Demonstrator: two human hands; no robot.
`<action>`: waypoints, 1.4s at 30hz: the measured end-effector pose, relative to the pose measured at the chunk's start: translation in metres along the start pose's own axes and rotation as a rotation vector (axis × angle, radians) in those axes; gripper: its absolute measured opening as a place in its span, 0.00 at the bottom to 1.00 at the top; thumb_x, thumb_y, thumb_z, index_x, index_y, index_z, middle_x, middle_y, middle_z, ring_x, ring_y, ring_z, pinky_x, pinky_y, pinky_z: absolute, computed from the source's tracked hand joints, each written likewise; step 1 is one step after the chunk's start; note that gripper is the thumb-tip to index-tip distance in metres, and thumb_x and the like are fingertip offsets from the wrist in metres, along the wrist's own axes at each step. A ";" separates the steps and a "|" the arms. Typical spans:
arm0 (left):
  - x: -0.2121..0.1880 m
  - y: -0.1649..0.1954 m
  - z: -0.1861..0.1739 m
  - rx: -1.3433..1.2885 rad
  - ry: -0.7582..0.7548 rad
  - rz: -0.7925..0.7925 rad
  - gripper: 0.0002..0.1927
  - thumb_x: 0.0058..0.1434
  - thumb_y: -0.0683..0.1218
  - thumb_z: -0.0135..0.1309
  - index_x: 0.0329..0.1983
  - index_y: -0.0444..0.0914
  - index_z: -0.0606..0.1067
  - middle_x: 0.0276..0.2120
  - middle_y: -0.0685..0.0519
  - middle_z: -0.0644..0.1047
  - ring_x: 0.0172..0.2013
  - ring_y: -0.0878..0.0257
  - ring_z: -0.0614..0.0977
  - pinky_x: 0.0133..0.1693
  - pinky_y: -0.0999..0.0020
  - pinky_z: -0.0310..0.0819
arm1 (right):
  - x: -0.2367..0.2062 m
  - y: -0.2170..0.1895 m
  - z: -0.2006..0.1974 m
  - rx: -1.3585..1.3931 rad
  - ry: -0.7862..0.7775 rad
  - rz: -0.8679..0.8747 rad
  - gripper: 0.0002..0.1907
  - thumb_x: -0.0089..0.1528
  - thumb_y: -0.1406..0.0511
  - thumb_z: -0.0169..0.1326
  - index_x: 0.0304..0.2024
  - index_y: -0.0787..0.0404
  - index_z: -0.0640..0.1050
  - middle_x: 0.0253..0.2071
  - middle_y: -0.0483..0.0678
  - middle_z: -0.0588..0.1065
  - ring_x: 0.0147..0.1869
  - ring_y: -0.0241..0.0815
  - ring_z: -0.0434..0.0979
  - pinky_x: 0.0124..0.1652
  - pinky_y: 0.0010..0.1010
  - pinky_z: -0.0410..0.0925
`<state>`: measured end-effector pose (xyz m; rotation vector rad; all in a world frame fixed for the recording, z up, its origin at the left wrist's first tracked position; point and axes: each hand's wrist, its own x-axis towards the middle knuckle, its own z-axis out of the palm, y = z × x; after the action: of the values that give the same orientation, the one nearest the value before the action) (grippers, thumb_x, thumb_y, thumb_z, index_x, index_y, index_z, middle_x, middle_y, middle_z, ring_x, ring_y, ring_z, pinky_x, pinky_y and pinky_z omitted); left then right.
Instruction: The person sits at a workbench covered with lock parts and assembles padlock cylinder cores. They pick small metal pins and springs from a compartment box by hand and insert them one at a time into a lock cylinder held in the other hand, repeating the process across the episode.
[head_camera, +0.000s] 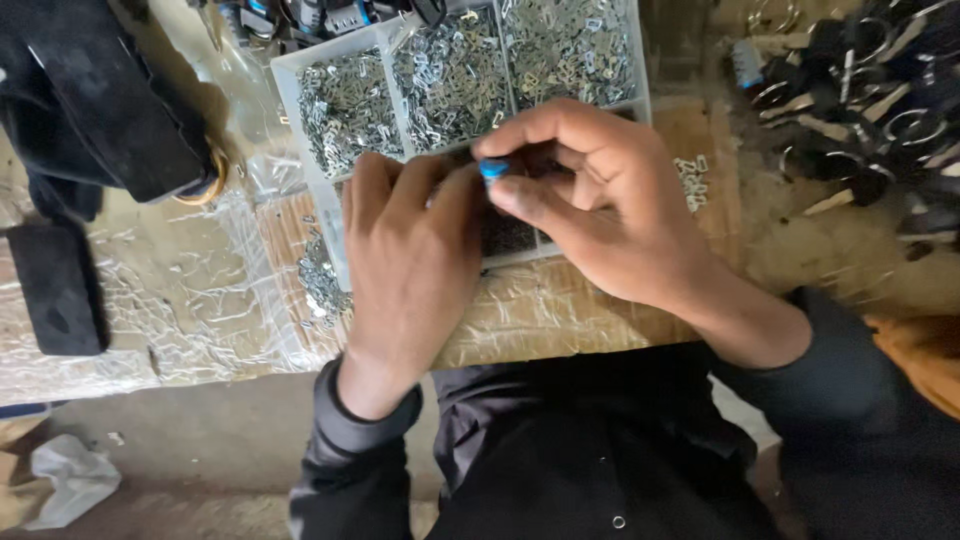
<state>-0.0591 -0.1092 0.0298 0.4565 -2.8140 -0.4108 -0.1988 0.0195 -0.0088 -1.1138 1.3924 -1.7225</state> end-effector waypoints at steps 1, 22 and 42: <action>-0.003 -0.001 0.001 0.003 -0.034 -0.003 0.07 0.63 0.40 0.62 0.43 0.36 0.79 0.39 0.51 0.78 0.43 0.49 0.74 0.48 0.53 0.68 | -0.003 0.003 -0.001 0.034 0.024 0.047 0.14 0.71 0.77 0.54 0.59 0.69 0.72 0.51 0.56 0.76 0.56 0.41 0.81 0.56 0.27 0.81; -0.014 0.001 0.010 -1.049 0.186 -0.276 0.08 0.69 0.32 0.59 0.48 0.31 0.74 0.44 0.44 0.82 0.47 0.60 0.87 0.48 0.70 0.87 | 0.000 -0.021 -0.006 -0.288 0.035 0.045 0.14 0.58 0.79 0.65 0.44 0.75 0.75 0.52 0.63 0.75 0.40 0.36 0.82 0.36 0.18 0.74; 0.009 0.003 0.001 -0.096 0.022 0.011 0.09 0.58 0.41 0.68 0.38 0.34 0.81 0.35 0.50 0.79 0.36 0.52 0.72 0.39 0.59 0.66 | 0.001 -0.020 -0.009 -0.397 0.043 -0.018 0.17 0.58 0.81 0.62 0.48 0.79 0.73 0.53 0.67 0.74 0.41 0.40 0.83 0.41 0.24 0.79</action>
<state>-0.0684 -0.1099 0.0319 0.4228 -2.7596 -0.5323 -0.2073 0.0267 0.0104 -1.3043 1.8094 -1.5263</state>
